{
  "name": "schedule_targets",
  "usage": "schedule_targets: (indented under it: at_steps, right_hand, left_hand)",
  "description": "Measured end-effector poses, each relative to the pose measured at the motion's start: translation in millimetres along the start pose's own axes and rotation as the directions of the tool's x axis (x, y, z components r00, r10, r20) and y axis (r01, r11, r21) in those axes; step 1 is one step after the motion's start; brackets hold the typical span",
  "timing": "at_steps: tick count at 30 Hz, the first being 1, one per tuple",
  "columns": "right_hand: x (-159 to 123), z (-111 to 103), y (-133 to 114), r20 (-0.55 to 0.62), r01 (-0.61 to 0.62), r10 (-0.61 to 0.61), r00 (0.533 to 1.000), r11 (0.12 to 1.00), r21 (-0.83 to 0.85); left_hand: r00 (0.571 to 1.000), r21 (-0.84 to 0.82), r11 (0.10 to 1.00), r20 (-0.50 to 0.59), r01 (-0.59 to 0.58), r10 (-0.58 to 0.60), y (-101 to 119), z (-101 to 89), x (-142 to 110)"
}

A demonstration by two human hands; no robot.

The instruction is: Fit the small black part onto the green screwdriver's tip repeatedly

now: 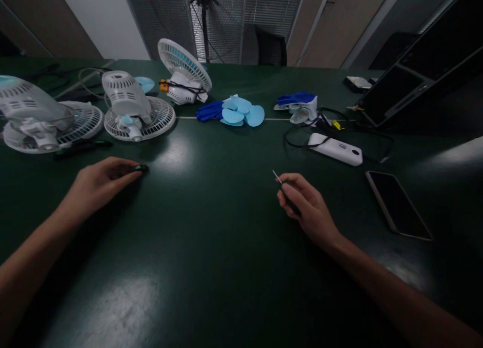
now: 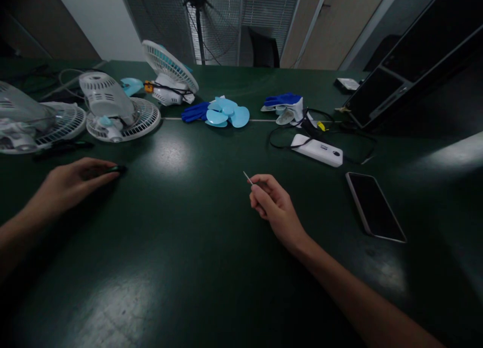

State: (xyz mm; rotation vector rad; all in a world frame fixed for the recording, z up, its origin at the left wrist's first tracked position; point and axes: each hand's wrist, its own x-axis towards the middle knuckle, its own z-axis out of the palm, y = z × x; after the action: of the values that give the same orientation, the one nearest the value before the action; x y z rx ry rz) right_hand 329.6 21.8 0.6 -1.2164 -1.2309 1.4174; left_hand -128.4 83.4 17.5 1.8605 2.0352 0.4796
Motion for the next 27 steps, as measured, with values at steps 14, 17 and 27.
schedule_targets:
  at_steps: [14,17,27]
  right_hand:
    - [-13,5,-10,0.470,0.467,-0.235,0.851,0.749,-0.471]
    - [-13,7,-9,0.513,0.530,-0.259,0.818,0.686,-0.499]
    - [-10,8,-8,0.520,0.531,-0.225,0.824,0.627,-0.571]
  left_hand:
    - [0.788,-0.336,0.821,0.269,-0.462,0.553,151,89.7,-86]
    - [0.787,-0.340,0.814,0.253,-0.472,0.562,150,90.6,-85]
    - [0.786,-0.346,0.816,0.265,-0.463,0.558,151,88.3,-86]
